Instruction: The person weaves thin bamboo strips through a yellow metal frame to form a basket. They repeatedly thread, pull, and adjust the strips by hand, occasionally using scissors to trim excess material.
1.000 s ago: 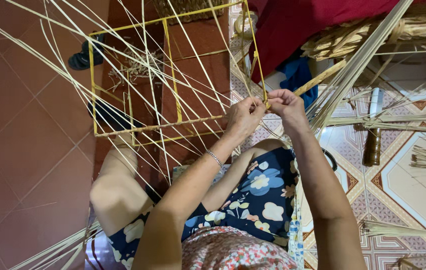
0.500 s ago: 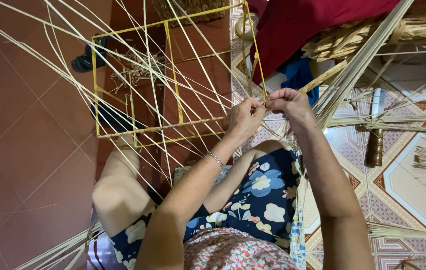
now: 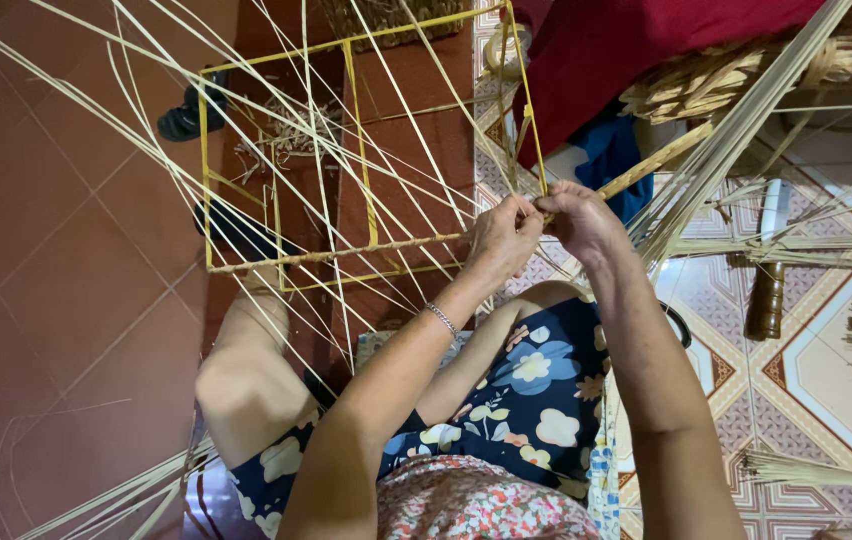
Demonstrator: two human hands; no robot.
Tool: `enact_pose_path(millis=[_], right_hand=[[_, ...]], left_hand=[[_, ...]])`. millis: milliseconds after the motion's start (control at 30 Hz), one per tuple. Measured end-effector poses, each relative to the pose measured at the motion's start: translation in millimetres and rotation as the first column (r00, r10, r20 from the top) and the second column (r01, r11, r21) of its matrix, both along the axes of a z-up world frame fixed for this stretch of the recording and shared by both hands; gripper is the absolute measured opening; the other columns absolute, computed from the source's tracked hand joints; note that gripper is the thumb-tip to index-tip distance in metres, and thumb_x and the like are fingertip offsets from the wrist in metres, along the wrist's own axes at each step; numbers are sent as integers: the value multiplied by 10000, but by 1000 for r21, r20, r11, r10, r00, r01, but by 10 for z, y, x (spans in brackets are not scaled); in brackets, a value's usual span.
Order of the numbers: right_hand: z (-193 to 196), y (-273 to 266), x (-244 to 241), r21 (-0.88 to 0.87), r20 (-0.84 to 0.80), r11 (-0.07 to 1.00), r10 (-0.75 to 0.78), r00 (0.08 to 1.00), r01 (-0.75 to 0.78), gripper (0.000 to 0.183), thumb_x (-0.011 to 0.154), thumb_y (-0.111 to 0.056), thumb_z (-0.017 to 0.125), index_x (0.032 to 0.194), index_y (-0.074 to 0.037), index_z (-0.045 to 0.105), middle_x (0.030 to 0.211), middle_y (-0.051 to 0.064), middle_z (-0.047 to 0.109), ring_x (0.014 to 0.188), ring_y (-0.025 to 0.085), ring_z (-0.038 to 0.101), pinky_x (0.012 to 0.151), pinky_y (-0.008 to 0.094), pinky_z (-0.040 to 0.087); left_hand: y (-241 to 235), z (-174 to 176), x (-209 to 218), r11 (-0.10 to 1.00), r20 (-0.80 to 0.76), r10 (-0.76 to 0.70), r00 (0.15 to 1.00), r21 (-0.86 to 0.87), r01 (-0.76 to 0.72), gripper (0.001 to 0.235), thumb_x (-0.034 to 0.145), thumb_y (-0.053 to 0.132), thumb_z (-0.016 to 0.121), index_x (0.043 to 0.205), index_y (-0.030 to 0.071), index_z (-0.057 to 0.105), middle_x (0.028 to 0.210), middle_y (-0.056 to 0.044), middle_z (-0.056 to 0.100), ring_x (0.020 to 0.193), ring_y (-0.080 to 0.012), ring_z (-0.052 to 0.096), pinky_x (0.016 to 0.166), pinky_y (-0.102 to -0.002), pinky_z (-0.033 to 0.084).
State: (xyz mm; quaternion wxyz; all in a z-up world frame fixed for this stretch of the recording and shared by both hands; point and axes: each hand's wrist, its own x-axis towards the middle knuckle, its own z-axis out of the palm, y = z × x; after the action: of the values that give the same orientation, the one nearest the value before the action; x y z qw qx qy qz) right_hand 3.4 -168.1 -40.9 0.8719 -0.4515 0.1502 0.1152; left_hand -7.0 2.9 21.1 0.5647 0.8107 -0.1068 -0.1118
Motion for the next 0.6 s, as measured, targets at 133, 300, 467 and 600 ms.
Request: enact_pose_path(millis=[133,300,467,600], right_hand=[[-10,13,-74,42,69,999,-7,998,4,84,925,-40,694,965,-99,651,899,47,700,840,180,647,854,362,502],[-4,-56,-145,16,153,1000,-5,988,3,195,869,32,746,984,-78,635,888,74,720,753,167,661,732,315,531],[104,-80,-163,-231,188,972,1,982,44,233,841,52,731,1007,-45,601,867,80,689,728,178,684,685,307,582],[323,22,-175,-583,223,807,49,974,92,217,842,30,710,1003,-32,578,892,80,680,799,169,711,704,306,622]], left_hand=[[23,80,-18,999,-121,-33,992,18,36,149,963,195,594,966,51,628,559,-28,614,381,-100,574,326,-267,486],[36,126,-15,996,-139,-32,990,74,42,168,972,215,608,966,53,651,546,-45,624,362,-94,559,322,-263,455],[35,118,-18,1000,-127,-21,992,12,23,201,959,194,617,1028,12,666,586,-36,652,383,-120,606,335,-289,496],[50,77,-25,998,-122,-32,992,52,38,223,970,187,600,1084,15,684,571,-62,661,395,-147,629,365,-307,521]])
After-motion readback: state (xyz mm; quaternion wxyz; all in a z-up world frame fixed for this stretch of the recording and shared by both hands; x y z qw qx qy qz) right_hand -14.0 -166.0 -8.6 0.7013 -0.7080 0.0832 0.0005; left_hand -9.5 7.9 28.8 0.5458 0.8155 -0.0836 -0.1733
